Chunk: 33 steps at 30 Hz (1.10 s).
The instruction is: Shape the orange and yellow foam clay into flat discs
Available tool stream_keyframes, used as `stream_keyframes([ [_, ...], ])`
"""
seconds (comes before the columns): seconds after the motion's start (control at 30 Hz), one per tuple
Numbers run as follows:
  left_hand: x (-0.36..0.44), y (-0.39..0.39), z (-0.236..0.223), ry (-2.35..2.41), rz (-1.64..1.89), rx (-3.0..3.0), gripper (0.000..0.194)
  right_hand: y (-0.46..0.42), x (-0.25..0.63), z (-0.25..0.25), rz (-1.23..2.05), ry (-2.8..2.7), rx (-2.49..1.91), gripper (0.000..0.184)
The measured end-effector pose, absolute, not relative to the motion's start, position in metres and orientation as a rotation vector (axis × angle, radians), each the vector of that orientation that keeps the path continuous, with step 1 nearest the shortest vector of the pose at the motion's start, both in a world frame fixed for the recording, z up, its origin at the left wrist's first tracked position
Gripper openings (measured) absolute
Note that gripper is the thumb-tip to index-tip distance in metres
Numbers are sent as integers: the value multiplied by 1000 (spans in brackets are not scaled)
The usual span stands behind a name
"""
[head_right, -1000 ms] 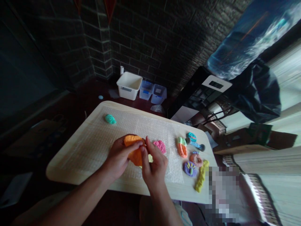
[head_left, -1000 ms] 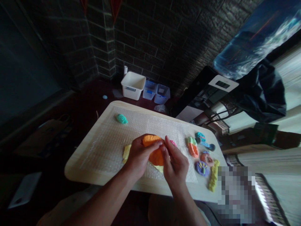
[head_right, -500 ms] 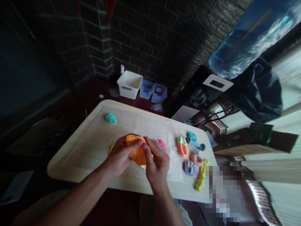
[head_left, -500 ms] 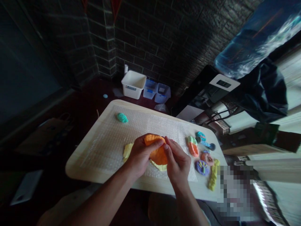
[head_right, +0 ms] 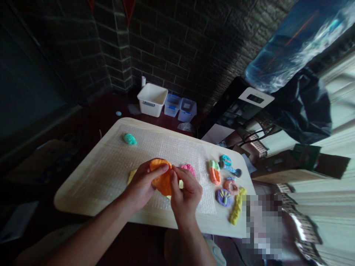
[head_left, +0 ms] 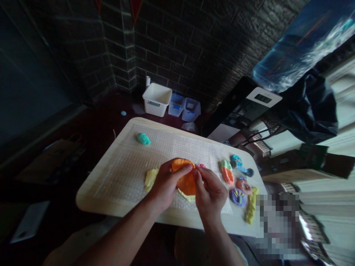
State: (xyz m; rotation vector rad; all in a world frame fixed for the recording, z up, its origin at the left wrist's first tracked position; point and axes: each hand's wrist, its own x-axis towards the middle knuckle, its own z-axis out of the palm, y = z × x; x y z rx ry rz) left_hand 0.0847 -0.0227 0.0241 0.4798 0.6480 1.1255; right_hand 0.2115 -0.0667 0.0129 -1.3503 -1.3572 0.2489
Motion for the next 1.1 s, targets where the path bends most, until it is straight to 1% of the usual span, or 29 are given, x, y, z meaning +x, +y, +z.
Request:
stream_keyframes([
  [0.13, 83, -22, 21, 690, 1183, 543, 20, -64, 213, 15, 341, -1328, -1331, 23],
  [0.17, 83, -22, 20, 706, 1183, 561, 21, -64, 213, 16, 353, -1340, -1326, 23],
  [0.27, 83, -22, 16, 732, 1163, 600, 23, -62, 213, 18, 342, -1365, -1318, 14],
  [0.33, 83, -22, 14, 748, 1157, 625, 23, -62, 213, 19, 341, -1362, -1318, 13],
  [0.5, 81, -23, 12, 782, 1142, 699, 21, -64, 216, 20, 375, -1439, -1310, 28],
  [0.7, 79, -24, 11, 780, 1121, 762, 21, -66, 219, 19, 386, -1468, -1337, 23],
  [0.87, 78, -22, 11, 783, 1097, 822, 22, -63, 221, 22, 453, -1461, -1291, 29],
  [1.1, 78, -22, 13, 752, 1089, 874, 21, -62, 219, 24, 493, -1462, -1276, 20],
])
